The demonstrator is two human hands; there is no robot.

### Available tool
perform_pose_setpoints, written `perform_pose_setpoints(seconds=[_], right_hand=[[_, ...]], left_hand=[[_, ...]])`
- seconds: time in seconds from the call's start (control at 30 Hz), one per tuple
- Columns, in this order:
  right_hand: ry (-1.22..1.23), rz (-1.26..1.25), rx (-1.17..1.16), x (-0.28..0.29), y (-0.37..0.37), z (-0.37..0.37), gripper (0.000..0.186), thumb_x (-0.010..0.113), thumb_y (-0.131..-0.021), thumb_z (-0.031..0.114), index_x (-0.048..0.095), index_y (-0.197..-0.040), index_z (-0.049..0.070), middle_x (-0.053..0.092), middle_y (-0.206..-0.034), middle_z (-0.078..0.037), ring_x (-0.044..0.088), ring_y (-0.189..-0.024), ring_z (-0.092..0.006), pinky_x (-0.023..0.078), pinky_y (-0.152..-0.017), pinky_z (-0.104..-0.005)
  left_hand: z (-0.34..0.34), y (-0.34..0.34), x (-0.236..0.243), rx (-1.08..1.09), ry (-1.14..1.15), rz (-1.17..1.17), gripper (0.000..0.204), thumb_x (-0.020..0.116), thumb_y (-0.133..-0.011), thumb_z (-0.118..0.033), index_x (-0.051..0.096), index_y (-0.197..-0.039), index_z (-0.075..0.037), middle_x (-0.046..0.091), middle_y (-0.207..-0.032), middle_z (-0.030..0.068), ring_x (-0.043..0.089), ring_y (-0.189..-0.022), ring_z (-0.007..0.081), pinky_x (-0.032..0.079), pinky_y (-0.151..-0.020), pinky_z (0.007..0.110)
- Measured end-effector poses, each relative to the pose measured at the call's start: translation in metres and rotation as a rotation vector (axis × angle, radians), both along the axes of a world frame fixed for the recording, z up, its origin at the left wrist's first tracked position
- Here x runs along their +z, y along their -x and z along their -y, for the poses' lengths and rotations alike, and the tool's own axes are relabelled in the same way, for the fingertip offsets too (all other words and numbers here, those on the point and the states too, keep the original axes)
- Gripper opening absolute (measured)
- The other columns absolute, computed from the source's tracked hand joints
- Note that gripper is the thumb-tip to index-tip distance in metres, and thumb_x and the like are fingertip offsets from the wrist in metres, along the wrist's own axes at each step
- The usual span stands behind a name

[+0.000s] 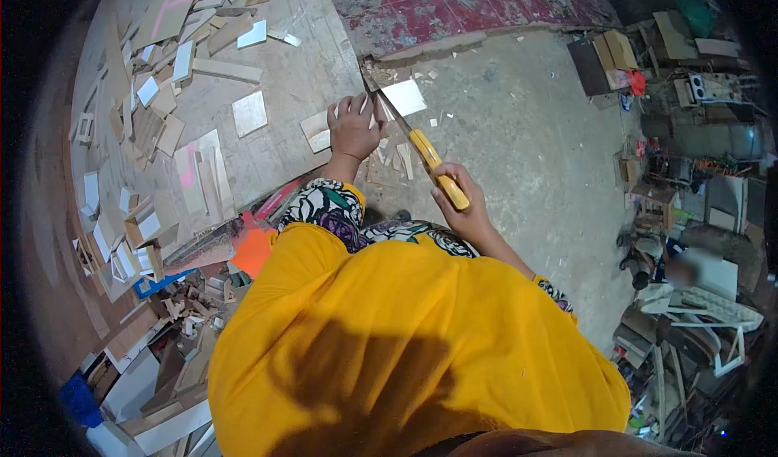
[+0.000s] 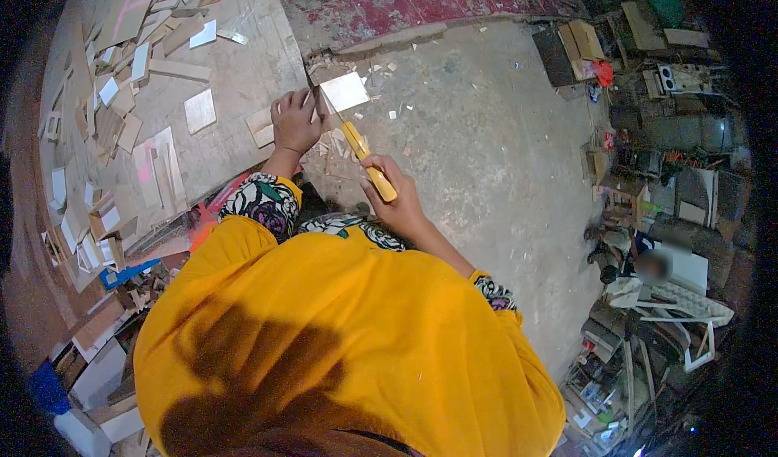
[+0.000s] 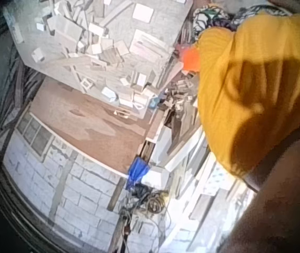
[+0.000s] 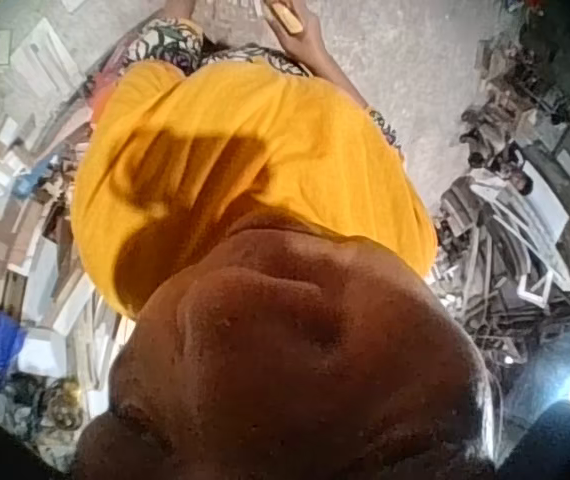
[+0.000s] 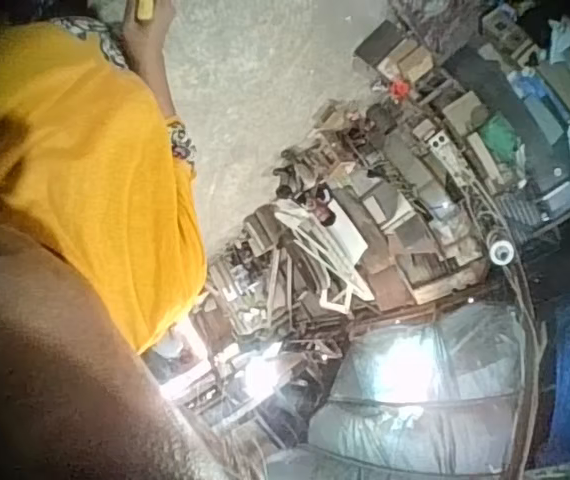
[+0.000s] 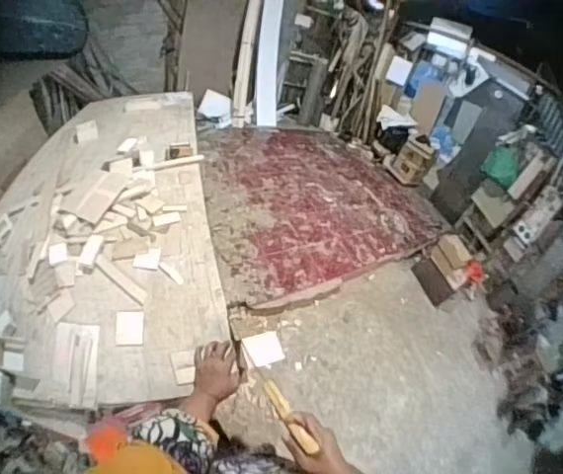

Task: The person is using a hand saw to cut a small piece of wood on a workbench in a workshop environment.

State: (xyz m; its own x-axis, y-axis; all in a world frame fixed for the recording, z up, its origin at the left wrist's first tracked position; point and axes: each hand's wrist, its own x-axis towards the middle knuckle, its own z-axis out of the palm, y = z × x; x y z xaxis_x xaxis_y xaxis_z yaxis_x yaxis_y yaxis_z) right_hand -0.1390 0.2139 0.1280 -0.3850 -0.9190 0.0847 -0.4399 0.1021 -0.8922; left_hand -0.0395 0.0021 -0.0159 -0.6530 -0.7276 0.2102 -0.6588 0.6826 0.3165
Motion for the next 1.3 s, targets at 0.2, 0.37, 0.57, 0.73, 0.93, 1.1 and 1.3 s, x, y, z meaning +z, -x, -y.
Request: perform_pose_setpoints(seconds=[0.2, 0.37, 0.57, 0.73, 0.93, 1.1, 1.3], right_hand=[[-0.028, 0.036, -0.026, 0.004, -0.003, 0.008, 0.024, 0.061, -0.084, 0.003, 0.052, -0.106, 0.006, 0.057, -0.097, -0.008, 0.057, -0.088, -0.0172, 0.044, -0.082, -0.0276], [-0.053, 0.101, 0.009, 0.000, 0.002, 0.008, 0.024, 0.063, -0.084, 0.004, 0.052, -0.105, 0.005, 0.057, -0.097, -0.008, 0.056, -0.088, -0.0171, 0.044, -0.082, -0.0276], [-0.008, -0.028, -0.009, -0.026, -0.004, -0.014, 0.028, 0.065, -0.082, 0.003, 0.054, -0.108, 0.008, 0.064, -0.097, -0.014, 0.067, -0.088, -0.0277, 0.050, -0.074, -0.0307], [-0.155, -0.073, 0.068, -0.062, -0.009, -0.033, 0.031, 0.066, -0.081, 0.005, 0.055, -0.109, 0.012, 0.064, -0.094, -0.017, 0.065, -0.081, -0.0331, 0.050, -0.068, -0.0311], [-0.113, -0.031, 0.065, -0.056, -0.012, -0.033, 0.031, 0.068, -0.081, 0.007, 0.055, -0.110, 0.012, 0.063, -0.095, -0.017, 0.065, -0.082, -0.0327, 0.050, -0.070, -0.0320], [-0.170, 0.274, -0.239, -0.032, -0.015, -0.024, 0.031, 0.065, -0.083, 0.006, 0.053, -0.111, 0.009, 0.061, -0.099, -0.013, 0.062, -0.087, -0.0234, 0.047, -0.076, -0.0301], [-0.078, 0.055, -0.067, -0.046, -0.011, -0.021, 0.045, 0.066, -0.081, 0.006, 0.046, -0.121, 0.011, 0.062, -0.103, -0.014, 0.064, -0.088, -0.0286, 0.049, -0.075, -0.0320]], left_hand=[[-0.001, 0.000, 0.001, -0.019, -0.007, -0.060, 0.051, 0.063, -0.074, -0.033, 0.058, -0.120, -0.012, 0.053, -0.126, 0.0034, 0.044, -0.119, 0.0243, 0.027, -0.102, 0.051], [0.000, 0.002, 0.004, 0.031, -0.032, -0.048, 0.050, 0.062, -0.073, -0.031, 0.059, -0.119, -0.012, 0.053, -0.128, 0.0041, 0.043, -0.120, 0.0246, 0.027, -0.102, 0.051], [0.003, 0.000, -0.001, 0.001, -0.012, -0.067, 0.046, 0.062, -0.072, -0.027, 0.061, -0.115, -0.011, 0.054, -0.126, 0.0040, 0.044, -0.119, 0.0243, 0.028, -0.103, 0.049], [0.001, -0.001, 0.013, 0.003, -0.070, 0.021, 0.034, 0.064, -0.065, -0.016, 0.068, -0.098, -0.007, 0.054, -0.125, 0.0054, 0.044, -0.119, 0.0247, 0.029, -0.103, 0.045], [0.001, -0.002, 0.008, 0.003, -0.031, -0.023, 0.038, 0.066, -0.066, -0.019, 0.066, -0.103, -0.009, 0.055, -0.124, 0.0044, 0.044, -0.119, 0.0242, 0.028, -0.104, 0.044], [-0.001, -0.002, 0.009, -0.014, -0.060, -0.082, 0.049, 0.068, -0.069, -0.030, 0.061, -0.115, -0.012, 0.054, -0.124, 0.0026, 0.045, -0.117, 0.0238, 0.029, -0.103, 0.045], [0.001, -0.001, 0.004, 0.022, 0.013, -0.098, 0.047, 0.068, -0.070, -0.030, 0.062, -0.113, -0.012, 0.055, -0.123, 0.0034, 0.045, -0.116, 0.0249, 0.029, -0.103, 0.046]])
